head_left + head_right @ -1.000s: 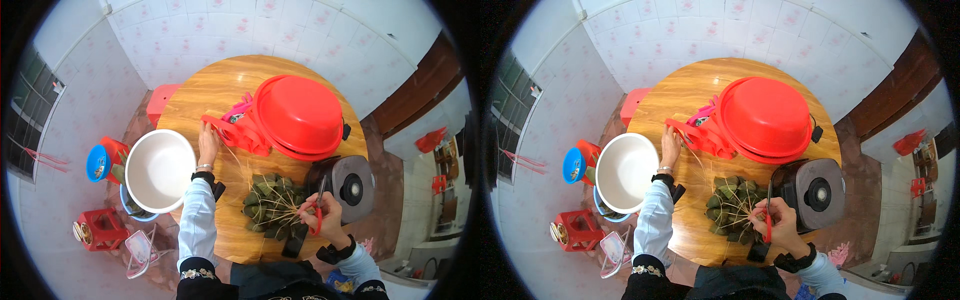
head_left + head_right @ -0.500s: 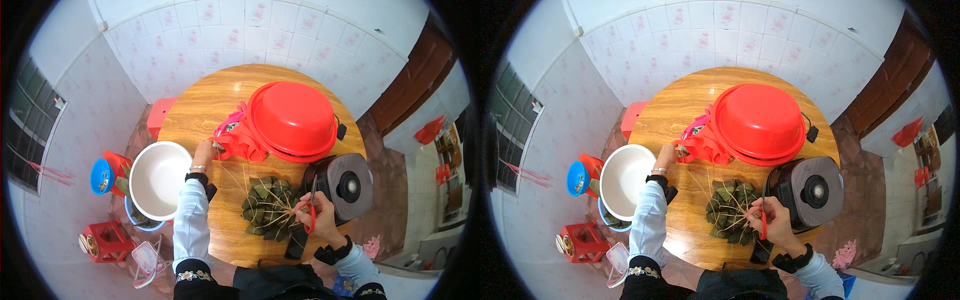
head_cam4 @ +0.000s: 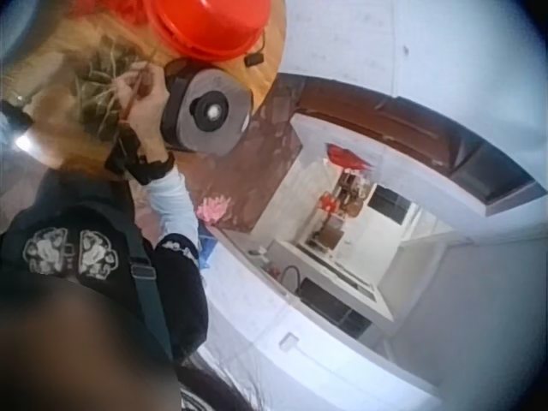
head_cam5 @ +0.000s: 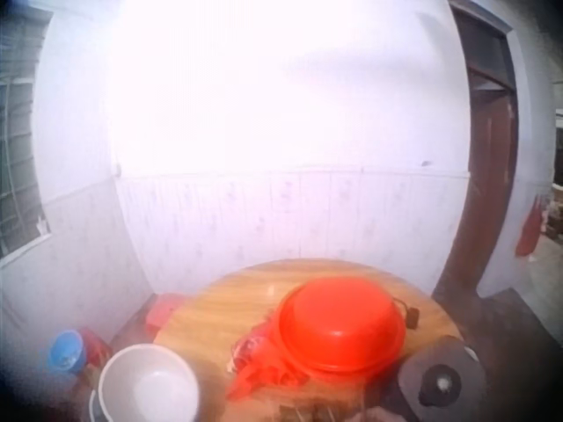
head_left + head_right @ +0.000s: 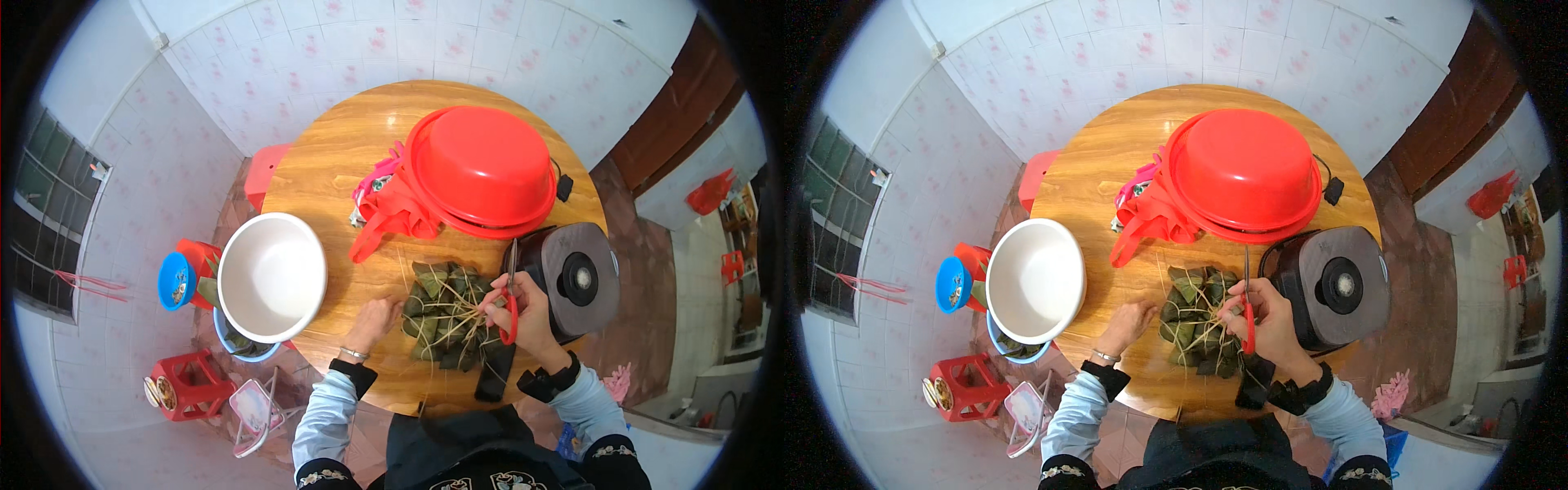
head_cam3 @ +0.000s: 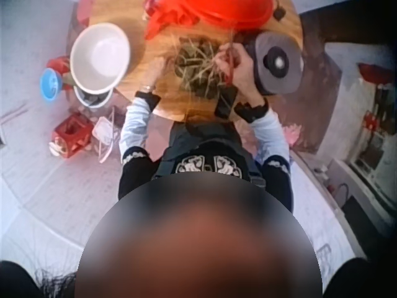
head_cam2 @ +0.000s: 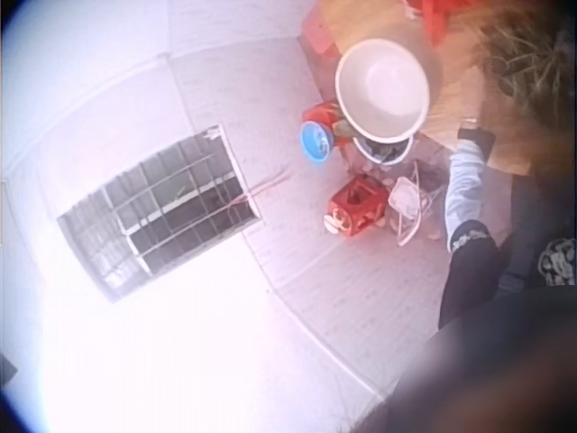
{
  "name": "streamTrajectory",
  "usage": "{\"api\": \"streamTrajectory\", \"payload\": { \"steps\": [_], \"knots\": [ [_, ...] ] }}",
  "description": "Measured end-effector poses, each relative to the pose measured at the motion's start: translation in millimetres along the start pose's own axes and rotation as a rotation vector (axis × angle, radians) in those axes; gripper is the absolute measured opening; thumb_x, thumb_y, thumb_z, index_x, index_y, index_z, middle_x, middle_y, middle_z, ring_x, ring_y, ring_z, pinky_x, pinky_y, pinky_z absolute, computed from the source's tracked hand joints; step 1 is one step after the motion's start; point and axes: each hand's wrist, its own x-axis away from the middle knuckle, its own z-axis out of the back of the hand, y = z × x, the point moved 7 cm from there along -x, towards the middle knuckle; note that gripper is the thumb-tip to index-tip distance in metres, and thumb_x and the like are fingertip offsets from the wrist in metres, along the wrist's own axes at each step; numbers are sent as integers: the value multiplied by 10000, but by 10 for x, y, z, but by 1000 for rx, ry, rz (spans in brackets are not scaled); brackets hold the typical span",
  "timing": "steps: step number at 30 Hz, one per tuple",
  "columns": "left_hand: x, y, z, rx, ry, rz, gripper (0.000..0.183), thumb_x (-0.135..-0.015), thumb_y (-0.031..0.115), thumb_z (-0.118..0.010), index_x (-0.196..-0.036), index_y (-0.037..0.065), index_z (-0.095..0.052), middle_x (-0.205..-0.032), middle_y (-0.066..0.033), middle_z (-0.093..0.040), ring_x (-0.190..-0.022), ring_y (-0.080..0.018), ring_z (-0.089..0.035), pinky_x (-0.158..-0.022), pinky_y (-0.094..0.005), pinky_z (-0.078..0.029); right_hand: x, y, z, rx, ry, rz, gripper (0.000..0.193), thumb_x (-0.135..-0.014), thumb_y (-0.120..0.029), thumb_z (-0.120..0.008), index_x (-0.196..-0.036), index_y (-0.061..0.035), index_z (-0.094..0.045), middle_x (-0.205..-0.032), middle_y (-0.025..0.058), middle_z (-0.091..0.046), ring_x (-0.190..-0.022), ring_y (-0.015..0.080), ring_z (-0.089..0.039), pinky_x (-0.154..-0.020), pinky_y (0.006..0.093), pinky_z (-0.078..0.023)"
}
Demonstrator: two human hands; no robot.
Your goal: Wrapping and tying bundles of sticky rice dumplings in leaves.
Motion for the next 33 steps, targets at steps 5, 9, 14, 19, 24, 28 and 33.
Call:
{"api": "streamTrajectory", "payload": {
  "steps": [5, 9, 14, 19, 24, 28, 33],
  "knots": [
    [205, -387, -193, -182, 53, -54, 231, -858, 239, -564, -802, 21, -615, -799, -154, -587, -748, -356, -585, -673, -437, -481, -87, -85, -60, 59, 7, 79, 292, -785, 25, -628, -1036, 5, -480, -833, 96, -625, -695, 97, -605, -580, 224, -498],
    [272, -540, -258, -112, 102, -13, 141, -783, 175, -626, -835, 47, -651, -966, -148, -623, -856, -332, -600, -729, -411, -496, -69, -130, -126, 72, 13, 81, 284, -778, 33, -618, -1027, 4, -486, -806, 82, -618, -683, 89, -595, -561, 223, -487],
    [426, -412, -118, -361, 349, -94, 212, -755, 122, -633, -961, 75, -659, -1173, -114, -556, -1088, -268, -504, -881, -381, -455, -79, -267, -177, 25, 38, 99, 290, -782, 34, -615, -1037, 8, -480, -802, 87, -612, -658, 91, -587, -560, 230, -485],
    [941, -133, 381, 22, 454, 43, 193, -822, 111, -612, -996, 33, -643, -1057, -144, -608, -911, -281, -596, -765, -361, -491, -234, -535, -258, -23, 48, 228, 318, -784, 42, -612, -1065, 7, -466, -788, 87, -599, -635, 92, -575, -549, 224, -477],
    [1304, -386, -102, 554, 483, 266, 139, -868, 103, -588, -946, 12, -659, -828, -149, -649, -732, -239, -635, -650, -303, -493, -370, -366, -330, -42, 15, 166, 315, -781, 60, -604, -1064, 4, -477, -782, 66, -581, -641, 79, -560, -556, 218, -474],
    [1255, -244, -793, 561, 415, 217, 194, -860, 109, -597, -1023, 8, -630, -958, -131, -648, -843, -230, -635, -711, -318, -505, -435, -49, -320, -23, 6, 156, 328, -775, 59, -608, -1068, 5, -471, -817, 67, -581, -662, 84, -555, -560, 226, -481],
    [921, -57, -552, 245, 700, 146, 262, -829, 120, -621, -1071, 20, -594, -1062, -157, -591, -995, -298, -556, -871, -370, -434, -369, -114, -315, -1, 19, 155, 311, -781, 57, -604, -1056, 5, -469, -827, 77, -584, -669, 101, -574, -570, 229, -483]
  ]
}}
